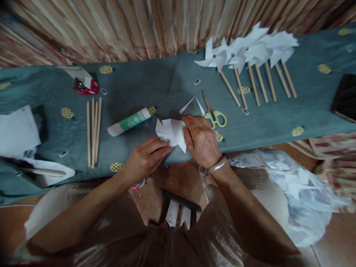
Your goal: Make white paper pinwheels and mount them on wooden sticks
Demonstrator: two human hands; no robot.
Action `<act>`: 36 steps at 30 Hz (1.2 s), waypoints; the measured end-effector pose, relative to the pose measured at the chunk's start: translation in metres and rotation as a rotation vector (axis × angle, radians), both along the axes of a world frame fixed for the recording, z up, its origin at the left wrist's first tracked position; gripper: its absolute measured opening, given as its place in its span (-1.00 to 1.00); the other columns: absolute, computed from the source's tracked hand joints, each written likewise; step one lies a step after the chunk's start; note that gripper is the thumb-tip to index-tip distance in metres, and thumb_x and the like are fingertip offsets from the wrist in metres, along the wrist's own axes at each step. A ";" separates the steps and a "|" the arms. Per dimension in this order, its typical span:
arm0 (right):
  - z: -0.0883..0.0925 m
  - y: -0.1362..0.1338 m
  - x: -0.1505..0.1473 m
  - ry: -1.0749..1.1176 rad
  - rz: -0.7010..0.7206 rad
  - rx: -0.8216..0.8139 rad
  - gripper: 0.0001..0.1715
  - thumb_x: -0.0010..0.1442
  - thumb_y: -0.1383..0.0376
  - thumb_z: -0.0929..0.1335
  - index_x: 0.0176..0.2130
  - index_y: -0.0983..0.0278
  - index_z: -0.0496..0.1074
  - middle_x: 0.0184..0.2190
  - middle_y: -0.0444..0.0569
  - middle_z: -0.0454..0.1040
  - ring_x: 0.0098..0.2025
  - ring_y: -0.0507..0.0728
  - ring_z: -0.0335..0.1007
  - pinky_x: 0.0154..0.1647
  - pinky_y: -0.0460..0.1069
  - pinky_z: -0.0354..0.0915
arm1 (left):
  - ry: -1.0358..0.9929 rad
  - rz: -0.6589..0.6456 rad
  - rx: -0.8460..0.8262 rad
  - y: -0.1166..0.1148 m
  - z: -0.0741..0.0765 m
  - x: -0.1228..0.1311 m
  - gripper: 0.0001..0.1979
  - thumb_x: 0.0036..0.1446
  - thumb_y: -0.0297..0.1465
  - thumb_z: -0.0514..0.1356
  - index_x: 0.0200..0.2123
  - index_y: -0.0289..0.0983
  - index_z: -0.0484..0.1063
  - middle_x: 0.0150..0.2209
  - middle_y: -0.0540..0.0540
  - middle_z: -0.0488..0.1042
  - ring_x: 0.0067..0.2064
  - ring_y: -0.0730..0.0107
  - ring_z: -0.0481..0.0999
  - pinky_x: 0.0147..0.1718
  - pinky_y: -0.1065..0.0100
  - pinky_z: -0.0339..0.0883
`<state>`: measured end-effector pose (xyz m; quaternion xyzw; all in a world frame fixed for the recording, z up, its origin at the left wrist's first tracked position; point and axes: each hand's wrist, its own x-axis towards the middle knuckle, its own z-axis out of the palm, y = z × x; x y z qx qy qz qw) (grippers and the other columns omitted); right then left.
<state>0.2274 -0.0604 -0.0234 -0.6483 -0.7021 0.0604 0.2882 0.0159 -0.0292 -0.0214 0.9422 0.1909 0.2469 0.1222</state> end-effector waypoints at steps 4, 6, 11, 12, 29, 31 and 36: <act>0.002 0.002 0.004 0.030 0.000 -0.020 -0.62 0.31 0.25 0.28 0.05 0.26 0.51 -0.02 0.10 0.59 0.04 0.31 0.47 0.11 0.27 0.36 | 0.011 0.022 0.000 0.004 0.002 -0.002 -0.85 0.30 -0.55 0.11 -0.15 -0.38 0.48 -0.22 -0.16 0.56 -0.22 0.31 0.49 -0.22 0.29 0.47; 0.003 0.005 0.005 0.045 -0.001 -0.030 -0.64 0.29 0.25 0.30 0.03 0.25 0.52 -0.06 0.09 0.60 0.02 0.30 0.48 0.09 0.26 0.37 | 0.015 0.029 -0.005 0.006 0.003 -0.004 -0.83 0.31 -0.54 0.10 -0.14 -0.38 0.49 -0.20 -0.18 0.57 -0.20 0.29 0.50 -0.21 0.27 0.46; 0.001 0.014 0.005 0.035 -0.006 -0.020 -0.68 0.23 0.24 0.35 -0.05 0.25 0.56 -0.05 0.09 0.57 0.02 0.32 0.44 0.11 0.28 0.34 | 0.032 0.060 0.005 0.013 0.006 -0.009 -0.83 0.32 -0.52 0.10 -0.16 -0.35 0.50 -0.17 -0.19 0.58 -0.19 0.28 0.49 -0.21 0.25 0.45; 0.001 0.015 0.005 0.033 -0.008 -0.014 -0.71 0.22 0.24 0.36 -0.08 0.24 0.57 -0.04 0.08 0.56 0.03 0.32 0.43 0.12 0.29 0.33 | 0.042 0.071 0.011 0.014 0.006 -0.010 -0.83 0.31 -0.52 0.11 -0.16 -0.34 0.51 -0.17 -0.19 0.58 -0.19 0.28 0.50 -0.21 0.25 0.44; -0.001 0.028 -0.003 0.126 0.048 -0.057 -0.51 0.18 0.29 0.36 0.12 0.27 0.43 -0.12 0.07 0.61 -0.08 0.26 0.52 -0.03 0.21 0.44 | 0.045 0.110 0.017 0.017 0.008 -0.010 -0.79 0.31 -0.53 0.08 -0.11 -0.34 0.51 -0.17 -0.19 0.58 -0.18 0.25 0.49 -0.21 0.22 0.43; 0.001 0.029 -0.004 0.137 0.020 -0.077 -0.50 0.16 0.29 0.38 0.10 0.26 0.45 -0.23 0.02 0.62 -0.16 0.24 0.53 -0.10 0.16 0.45 | 0.035 0.119 0.022 0.018 0.008 -0.011 -0.79 0.30 -0.53 0.08 -0.11 -0.32 0.51 -0.18 -0.17 0.58 -0.19 0.26 0.49 -0.22 0.22 0.43; 0.008 0.025 -0.005 0.230 -0.032 -0.179 -0.54 0.13 0.29 0.40 0.05 0.28 0.47 -0.39 -0.08 0.61 -0.40 0.12 0.51 -0.29 0.05 0.44 | -0.009 0.126 0.043 0.017 0.011 -0.011 -0.82 0.31 -0.52 0.10 -0.12 -0.34 0.48 -0.18 -0.18 0.58 -0.19 0.26 0.48 -0.21 0.22 0.40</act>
